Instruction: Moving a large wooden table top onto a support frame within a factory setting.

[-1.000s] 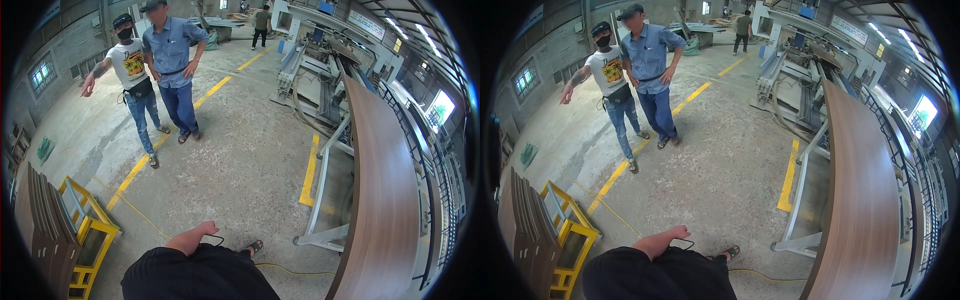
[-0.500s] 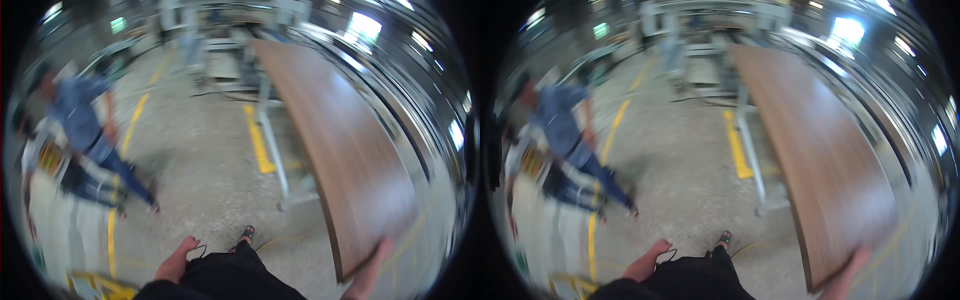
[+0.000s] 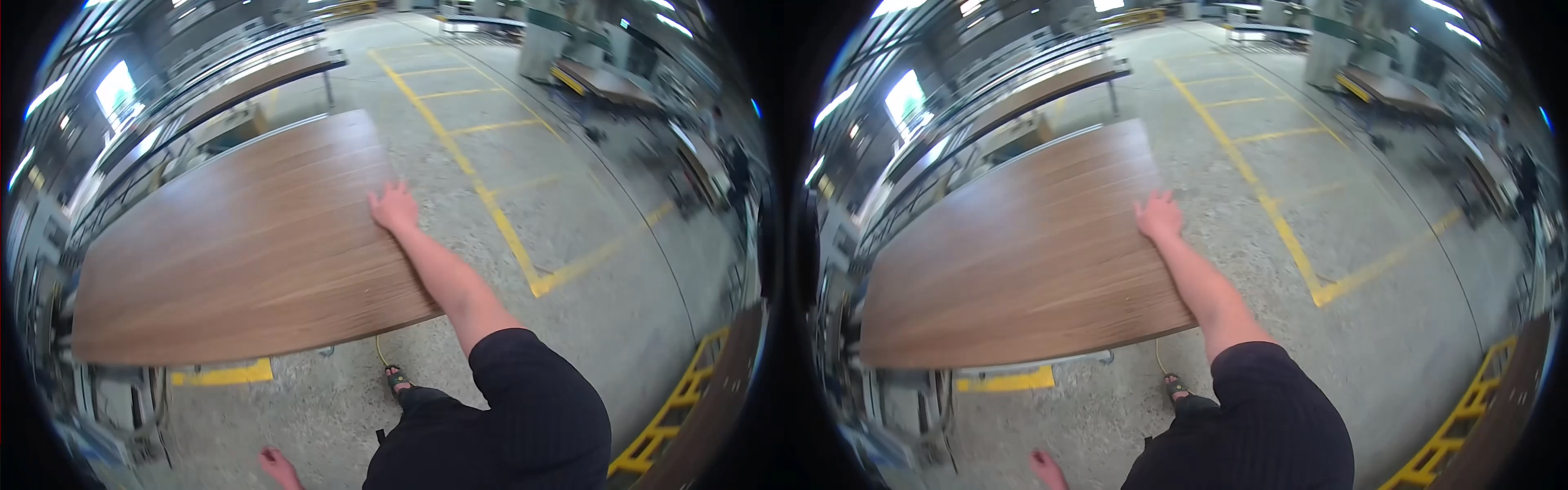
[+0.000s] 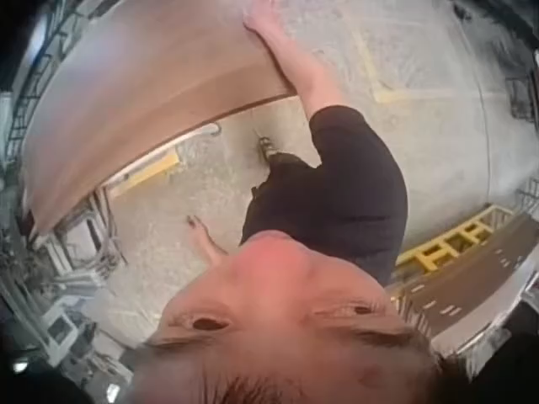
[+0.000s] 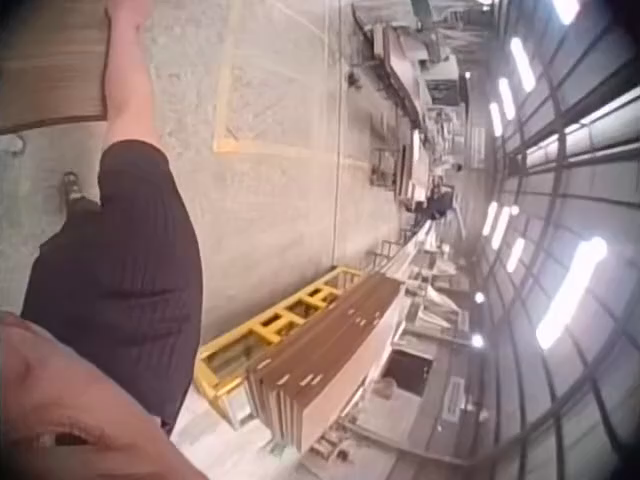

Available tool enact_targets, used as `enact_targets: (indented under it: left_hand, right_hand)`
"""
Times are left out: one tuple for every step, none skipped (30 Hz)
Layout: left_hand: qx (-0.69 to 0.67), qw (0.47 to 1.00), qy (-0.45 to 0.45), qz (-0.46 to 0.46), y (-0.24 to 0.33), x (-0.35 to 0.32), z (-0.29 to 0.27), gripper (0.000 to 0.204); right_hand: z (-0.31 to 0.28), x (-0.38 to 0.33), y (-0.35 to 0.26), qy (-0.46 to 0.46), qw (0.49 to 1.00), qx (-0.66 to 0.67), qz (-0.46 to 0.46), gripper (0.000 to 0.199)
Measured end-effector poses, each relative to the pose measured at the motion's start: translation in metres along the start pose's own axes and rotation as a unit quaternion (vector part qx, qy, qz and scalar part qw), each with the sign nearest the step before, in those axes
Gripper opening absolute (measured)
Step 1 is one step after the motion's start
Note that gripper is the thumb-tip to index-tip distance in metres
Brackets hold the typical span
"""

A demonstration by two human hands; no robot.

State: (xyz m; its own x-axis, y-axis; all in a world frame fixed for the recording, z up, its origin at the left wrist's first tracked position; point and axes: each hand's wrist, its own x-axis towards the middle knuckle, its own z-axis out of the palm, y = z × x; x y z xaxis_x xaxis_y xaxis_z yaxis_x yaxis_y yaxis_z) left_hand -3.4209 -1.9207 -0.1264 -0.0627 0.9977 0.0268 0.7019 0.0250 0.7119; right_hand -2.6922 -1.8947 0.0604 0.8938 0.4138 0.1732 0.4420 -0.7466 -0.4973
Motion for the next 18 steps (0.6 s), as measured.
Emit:
enact_targets:
  left_hand:
    - [0.025, 0.993, 0.089, 0.079, 0.022, 0.043, 0.011, 0.031]
    - [0.011, 0.986, 0.114, 0.119, 0.036, 0.094, 0.003, 0.032]
    - [0.005, 0.975, 0.145, 0.17, 0.095, 0.126, 0.016, 0.033]
    - [-0.012, 0.968, 0.154, 0.196, 0.131, 0.158, 0.015, 0.035]
    - [-0.03, 0.961, 0.166, 0.221, 0.16, 0.194, 0.019, 0.037]
    - [-0.029, 0.959, 0.148, 0.238, 0.195, 0.221, 0.032, 0.038]
    - [-0.028, 0.957, 0.132, 0.255, 0.222, 0.245, 0.044, 0.039]
    - [-0.023, 0.952, 0.128, 0.276, 0.234, 0.269, 0.052, 0.039]
    - [-0.018, 0.947, 0.125, 0.296, 0.245, 0.29, 0.061, 0.04]
    - [-0.02, 0.95, 0.112, 0.292, 0.259, 0.303, 0.079, 0.04]
    - [-0.027, 0.948, 0.099, 0.302, 0.274, 0.308, 0.099, 0.04]
    - [0.031, 0.946, 0.103, 0.307, 0.288, 0.311, 0.115, 0.04]
    - [0.093, 0.939, 0.107, 0.313, 0.297, 0.317, 0.125, 0.041]
    - [0.089, 0.936, 0.098, 0.325, 0.305, 0.323, 0.132, 0.041]
    - [0.109, 0.934, 0.112, 0.322, 0.311, 0.328, 0.138, 0.042]
    - [0.129, 0.93, 0.126, 0.319, 0.316, 0.333, 0.143, 0.043]
    - [0.129, 0.929, 0.135, 0.318, 0.322, 0.337, 0.149, 0.045]
    - [0.125, 0.927, 0.128, 0.331, 0.328, 0.342, 0.154, 0.045]
  right_hand:
    - [-0.003, 0.0, 0.008, -0.011, 1.0, 0.01, 0.003, 0.066]
    - [0.0, 0.0, 0.004, 0.0, 1.0, 0.003, 0.005, 0.066]
    - [0.002, 0.003, 0.022, 0.016, 1.0, -0.019, 0.019, 0.067]
    - [0.001, 0.001, 0.024, 0.022, 0.999, -0.019, 0.034, 0.067]
    - [0.0, -0.001, 0.021, 0.009, 1.0, -0.001, 0.024, 0.067]
    - [-0.002, -0.001, 0.024, -0.001, 1.0, 0.015, 0.016, 0.067]
    - [-0.001, -0.001, 0.025, 0.007, 0.999, 0.014, 0.03, 0.067]
    - [0.003, -0.001, 0.021, 0.004, 1.0, 0.02, 0.022, 0.068]
    - [0.007, 0.0, 0.015, 0.0, 1.0, 0.025, 0.014, 0.068]
    - [0.011, 0.001, 0.017, 0.008, 0.999, 0.022, 0.028, 0.068]
    - [0.012, 0.006, 0.022, 0.014, 1.0, 0.014, 0.023, 0.068]
    - [0.013, 0.01, 0.028, 0.02, 1.0, 0.006, 0.018, 0.069]
    - [0.014, 0.009, 0.029, 0.027, 0.999, 0.004, 0.034, 0.069]
    - [0.012, 0.009, 0.028, 0.015, 0.999, 0.018, 0.03, 0.07]
    - [0.011, 0.008, 0.028, 0.003, 0.999, 0.033, 0.026, 0.071]
    - [0.01, 0.006, 0.03, 0.01, 0.999, 0.032, 0.04, 0.071]
    - [0.008, 0.005, 0.032, 0.006, 0.998, 0.044, 0.036, 0.071]
    - [0.005, 0.004, 0.034, 0.001, 0.998, 0.058, 0.031, 0.072]
